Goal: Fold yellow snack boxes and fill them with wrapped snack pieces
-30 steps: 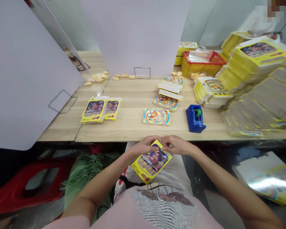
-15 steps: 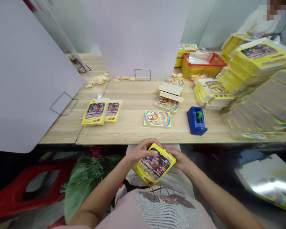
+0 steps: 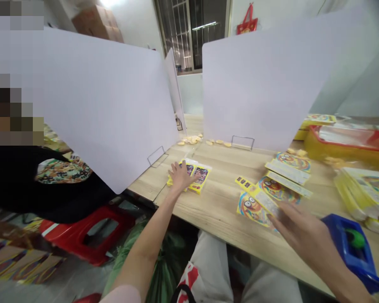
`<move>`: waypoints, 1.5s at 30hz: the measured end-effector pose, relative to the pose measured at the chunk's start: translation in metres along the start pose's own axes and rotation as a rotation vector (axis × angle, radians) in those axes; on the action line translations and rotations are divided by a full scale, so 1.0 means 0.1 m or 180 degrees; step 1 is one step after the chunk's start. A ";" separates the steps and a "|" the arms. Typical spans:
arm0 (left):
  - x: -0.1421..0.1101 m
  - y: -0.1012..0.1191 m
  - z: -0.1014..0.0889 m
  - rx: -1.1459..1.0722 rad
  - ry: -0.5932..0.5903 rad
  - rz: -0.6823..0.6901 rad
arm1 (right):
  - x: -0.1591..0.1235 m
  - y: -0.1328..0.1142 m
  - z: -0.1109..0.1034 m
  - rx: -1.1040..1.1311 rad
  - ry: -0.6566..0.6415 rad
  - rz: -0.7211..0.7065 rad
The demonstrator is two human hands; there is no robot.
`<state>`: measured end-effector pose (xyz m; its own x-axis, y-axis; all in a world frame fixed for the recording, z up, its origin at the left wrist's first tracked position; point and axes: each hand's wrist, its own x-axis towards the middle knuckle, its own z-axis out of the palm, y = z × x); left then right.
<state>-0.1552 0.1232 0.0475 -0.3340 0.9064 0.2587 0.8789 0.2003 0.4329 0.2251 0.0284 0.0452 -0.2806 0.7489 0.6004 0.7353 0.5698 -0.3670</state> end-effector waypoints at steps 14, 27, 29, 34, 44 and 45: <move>-0.24 -0.06 0.34 0.0216 -0.0324 0.0035 | -0.31 -0.26 1.00 0.0535 -0.0076 0.0439; -0.92 -0.02 0.48 -0.2012 -0.0126 0.0281 | 0.03 -0.81 1.78 0.3875 -0.0640 0.1778; -1.18 0.04 0.44 -0.2720 -0.0323 0.0332 | -0.14 -0.81 1.60 0.3935 -0.0671 0.1887; -1.97 0.31 0.35 -0.3759 -0.1358 0.0399 | -0.78 -0.71 0.93 0.3700 -0.0373 0.2106; -2.63 0.47 0.66 -0.3434 -0.2938 0.0683 | -1.82 -0.55 0.47 0.2705 0.0051 0.2713; -2.60 0.50 0.66 -0.3288 -0.2820 0.0756 | -1.83 -0.55 0.46 0.2566 0.0105 0.2622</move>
<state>-0.0017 -0.0774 -0.0552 0.4551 0.8893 -0.0460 0.1047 -0.0021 0.9945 0.2080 -0.1246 -0.0770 0.1265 0.9918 -0.0182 0.0769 -0.0281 -0.9966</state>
